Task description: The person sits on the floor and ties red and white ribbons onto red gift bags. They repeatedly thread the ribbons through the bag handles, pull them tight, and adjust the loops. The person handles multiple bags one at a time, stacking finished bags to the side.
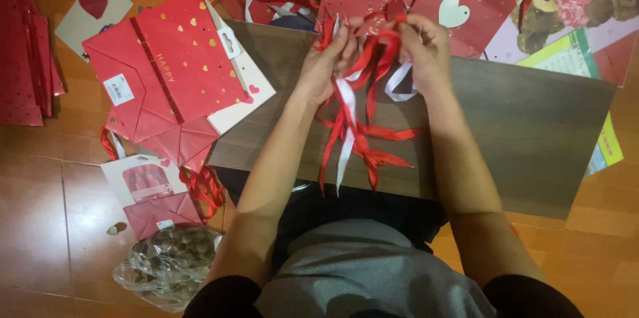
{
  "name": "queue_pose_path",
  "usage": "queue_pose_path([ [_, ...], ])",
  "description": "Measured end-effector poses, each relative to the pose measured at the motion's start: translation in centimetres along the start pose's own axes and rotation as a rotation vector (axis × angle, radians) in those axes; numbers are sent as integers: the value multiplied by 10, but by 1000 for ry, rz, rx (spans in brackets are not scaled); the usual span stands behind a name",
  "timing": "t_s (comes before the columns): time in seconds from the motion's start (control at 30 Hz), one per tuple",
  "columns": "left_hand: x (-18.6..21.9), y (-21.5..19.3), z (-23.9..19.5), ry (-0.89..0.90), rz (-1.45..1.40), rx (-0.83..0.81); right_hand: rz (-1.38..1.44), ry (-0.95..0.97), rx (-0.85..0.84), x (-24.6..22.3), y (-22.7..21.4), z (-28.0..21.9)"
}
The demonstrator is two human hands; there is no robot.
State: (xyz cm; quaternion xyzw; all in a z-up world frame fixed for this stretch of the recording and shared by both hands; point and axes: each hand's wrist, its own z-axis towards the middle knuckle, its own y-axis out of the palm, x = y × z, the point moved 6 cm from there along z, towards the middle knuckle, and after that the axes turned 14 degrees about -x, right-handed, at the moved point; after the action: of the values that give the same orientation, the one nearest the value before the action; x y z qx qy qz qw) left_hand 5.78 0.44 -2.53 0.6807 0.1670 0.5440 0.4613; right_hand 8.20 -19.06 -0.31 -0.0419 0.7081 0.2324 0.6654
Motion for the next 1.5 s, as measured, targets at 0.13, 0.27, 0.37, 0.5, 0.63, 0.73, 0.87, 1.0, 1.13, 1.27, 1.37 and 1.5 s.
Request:
queue_pose_path([
  [0.13, -12, -21, -2, -140, 92, 227, -56, -48, -6, -17, 7, -1],
  [0.27, -12, -10, 3, -50, 39, 35, -175, 27, -131, -19, 22, -9],
  [0.37, -10, -5, 6, -65, -59, 43, -480, -28, -318, -26, 39, -10],
  [0.5, -3, 0, 1, -57, -131, 41, -625, 95, -390, -22, 51, -9],
  [0.63, -2, 0, 1, -57, -122, 44, -622, 147, -500, -20, 61, -8],
  [0.73, 0, -4, 2, -35, -146, 54, -653, 231, -528, -12, 60, -7],
  [0.87, 2, -2, 1, 13, -313, -48, -780, 169, -601, -8, 52, -9],
  [1.0, 1, -3, 0, 12, -278, -46, -573, 93, -418, -11, 37, -11],
  [1.13, -4, -5, -3, 0, -182, -19, -256, 143, -56, -14, 22, -13],
  [1.27, -3, 2, -3, 0, -224, -108, -585, -211, -158, -48, 49, -4],
  [1.37, -3, 10, -7, -26, -237, -171, -1082, 125, -69, -42, 51, -5],
  [1.5, 1, 14, -9, -51, -17, -150, -868, 304, -79, -34, 44, -10],
])
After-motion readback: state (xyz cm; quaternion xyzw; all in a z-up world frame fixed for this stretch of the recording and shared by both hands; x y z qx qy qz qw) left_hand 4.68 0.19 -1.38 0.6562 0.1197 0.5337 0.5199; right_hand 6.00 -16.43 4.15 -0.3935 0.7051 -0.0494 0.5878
